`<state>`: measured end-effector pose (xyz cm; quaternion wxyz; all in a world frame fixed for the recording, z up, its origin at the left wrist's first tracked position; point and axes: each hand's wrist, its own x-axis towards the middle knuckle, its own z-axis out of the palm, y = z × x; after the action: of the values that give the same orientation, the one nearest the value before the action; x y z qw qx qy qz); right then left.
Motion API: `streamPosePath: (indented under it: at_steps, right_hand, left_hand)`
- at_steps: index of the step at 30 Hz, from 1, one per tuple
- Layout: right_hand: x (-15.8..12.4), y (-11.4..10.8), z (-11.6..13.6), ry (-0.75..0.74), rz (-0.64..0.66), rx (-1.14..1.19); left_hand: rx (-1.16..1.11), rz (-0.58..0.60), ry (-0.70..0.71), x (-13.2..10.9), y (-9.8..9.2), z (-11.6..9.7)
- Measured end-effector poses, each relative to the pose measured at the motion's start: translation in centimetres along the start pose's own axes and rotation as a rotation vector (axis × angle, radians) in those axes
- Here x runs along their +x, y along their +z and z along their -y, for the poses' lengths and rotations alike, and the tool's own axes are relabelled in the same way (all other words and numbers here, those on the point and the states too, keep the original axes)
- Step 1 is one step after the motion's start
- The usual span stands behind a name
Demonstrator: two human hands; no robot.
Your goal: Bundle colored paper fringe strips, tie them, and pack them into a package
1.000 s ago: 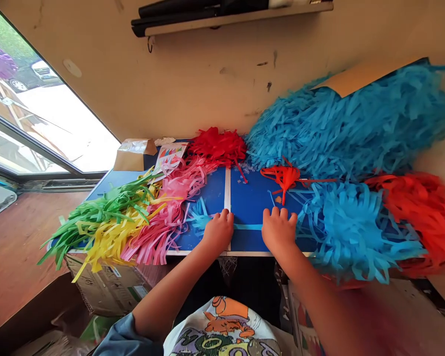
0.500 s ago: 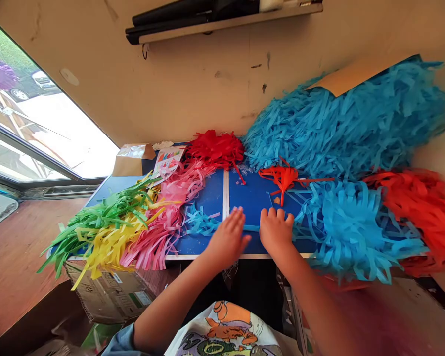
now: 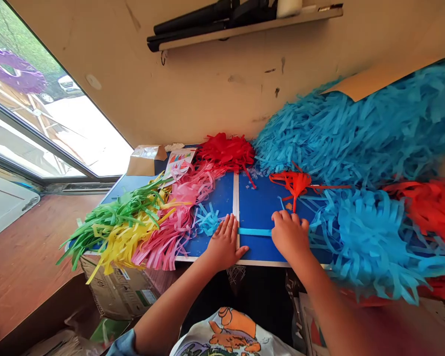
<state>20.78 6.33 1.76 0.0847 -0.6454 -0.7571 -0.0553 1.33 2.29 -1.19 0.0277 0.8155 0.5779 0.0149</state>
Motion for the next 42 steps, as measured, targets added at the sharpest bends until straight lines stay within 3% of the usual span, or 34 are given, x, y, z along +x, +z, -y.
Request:
streamPosePath:
  at_steps: [2,4,6,8,10,13,17,20,25,32,39,42]
  right_hand:
    - [-0.5,0.2,0.7,-0.072,-0.199,0.148]
    - [-1.4,0.9,2.0,-0.283,-0.311,0.299]
    - [-2.4,2.3,3.4,-0.505,-0.214,0.329]
    - [-3.3,3.9,4.3,-0.578,-0.049,0.259]
    - [-4.0,5.2,4.1,-0.529,0.023,0.189]
    - [-4.5,5.9,2.4,-0.435,-0.010,0.110]
    - [-4.8,4.6,0.2,-0.325,-0.153,0.011]
    - [-4.7,3.1,-0.2,-0.261,-0.242,-0.006]
    - [-3.5,2.2,0.4,-0.448,-0.350,0.025]
    - [-0.7,2.9,1.2,-0.592,-0.327,-0.063]
    - [-0.1,3.4,1.5,-0.595,-0.318,-0.065]
    - [-0.1,3.6,1.3,-0.553,-0.305,-0.044]
  left_hand:
    - [0.003,-0.014,-0.001,0.0,0.3,-0.1]
    - [0.014,-0.030,0.010,0.0,0.7,-0.1]
    - [0.048,-0.054,0.035,0.0,1.1,0.1]
    - [0.086,-0.082,0.059,-0.1,1.4,0.3]
    - [0.096,-0.098,0.055,-0.1,1.6,0.4]
    - [0.047,-0.090,0.017,-0.1,1.7,0.3]
    - [-0.023,-0.075,-0.009,-0.1,1.2,0.0]
    - [-0.079,-0.040,-0.040,-0.1,0.2,-0.4]
    - [-0.113,-0.005,-0.083,-0.1,-1.5,-1.1]
    - [0.108,-0.180,0.089,1.3,-1.3,-0.7]
    - [0.128,-0.081,0.296,3.5,-1.4,-1.0]
    - [0.122,-0.037,0.315,3.7,-1.3,-1.0]
